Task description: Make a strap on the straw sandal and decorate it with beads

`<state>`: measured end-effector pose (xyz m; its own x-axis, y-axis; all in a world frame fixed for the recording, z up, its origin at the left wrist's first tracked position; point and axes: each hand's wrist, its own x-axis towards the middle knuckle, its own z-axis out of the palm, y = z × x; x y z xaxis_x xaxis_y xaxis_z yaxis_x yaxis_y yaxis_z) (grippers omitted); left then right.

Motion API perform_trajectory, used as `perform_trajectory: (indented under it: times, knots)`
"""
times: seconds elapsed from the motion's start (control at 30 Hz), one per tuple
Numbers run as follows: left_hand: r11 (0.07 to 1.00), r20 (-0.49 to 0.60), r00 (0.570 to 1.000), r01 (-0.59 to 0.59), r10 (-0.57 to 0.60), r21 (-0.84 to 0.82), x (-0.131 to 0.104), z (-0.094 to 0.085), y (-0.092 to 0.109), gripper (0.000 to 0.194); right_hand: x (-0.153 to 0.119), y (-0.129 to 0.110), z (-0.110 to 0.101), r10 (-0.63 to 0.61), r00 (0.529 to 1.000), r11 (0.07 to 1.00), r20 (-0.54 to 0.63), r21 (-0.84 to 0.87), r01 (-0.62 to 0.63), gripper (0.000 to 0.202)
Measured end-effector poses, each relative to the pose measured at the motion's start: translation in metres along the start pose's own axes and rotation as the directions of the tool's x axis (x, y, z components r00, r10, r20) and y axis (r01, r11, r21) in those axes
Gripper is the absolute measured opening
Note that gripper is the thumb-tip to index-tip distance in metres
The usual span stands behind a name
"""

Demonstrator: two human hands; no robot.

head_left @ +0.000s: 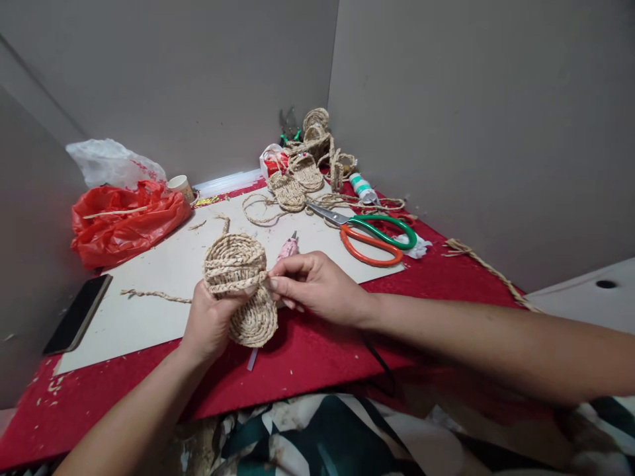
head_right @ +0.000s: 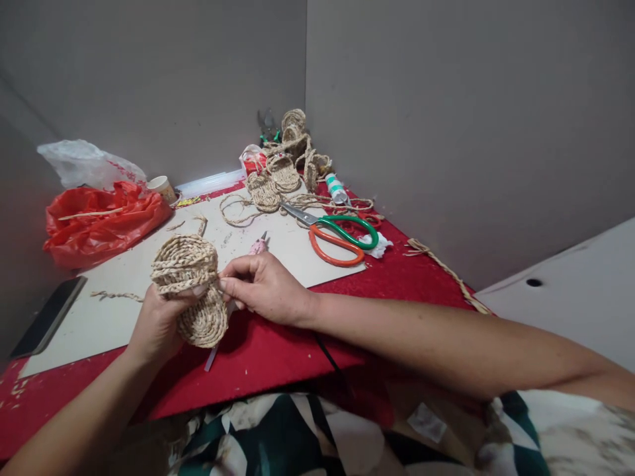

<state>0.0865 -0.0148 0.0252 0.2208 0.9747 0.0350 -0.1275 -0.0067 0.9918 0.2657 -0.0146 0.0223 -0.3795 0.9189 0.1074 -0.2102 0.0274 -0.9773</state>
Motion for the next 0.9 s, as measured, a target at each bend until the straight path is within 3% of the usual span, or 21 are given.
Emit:
perform_trajectory:
  times: [0.23,0.5,0.57,0.63,0.73,0.8,0.9]
  knots:
    - [1.0,0.011,1.0,0.0,0.0,-0.018,0.003,0.001,0.001,0.029,0.004,-0.007,-0.007,0.111,0.989,0.988,0.099,-0.114,-0.099,0.035]
    - [1.0,-0.005,1.0,0.007,-0.007,0.003,0.003,-0.002,0.01,0.036,0.004,-0.009,-0.008,0.079,0.972,0.977,0.22,-0.211,-0.031,0.033]
    - [1.0,-0.011,1.0,-0.001,0.001,0.013,0.003,-0.002,0.013,0.038,0.004,-0.013,-0.011,0.052,0.982,0.969,0.179,-0.247,-0.006,0.03]
    - [0.999,-0.013,1.0,-0.002,0.003,0.034,0.003,-0.001,0.015,0.038,0.002,-0.018,-0.013,-0.008,0.998,0.967,0.056,-0.253,0.021,0.028]
    - [0.994,-0.012,1.0,0.012,-0.011,0.105,0.002,0.001,0.016,0.039,-0.003,-0.027,-0.015,-0.12,0.987,0.971,-0.108,-0.222,0.094,0.023]
    - [0.988,0.011,1.0,0.014,-0.016,0.156,0.002,0.003,0.014,0.038,-0.006,-0.03,-0.015,-0.191,0.975,0.96,-0.112,-0.231,0.161,0.025]
    - [0.978,0.07,0.997,0.013,-0.029,0.208,0.002,0.005,0.01,0.032,-0.007,-0.03,-0.015,-0.217,0.976,0.922,-0.001,-0.328,0.205,0.029]
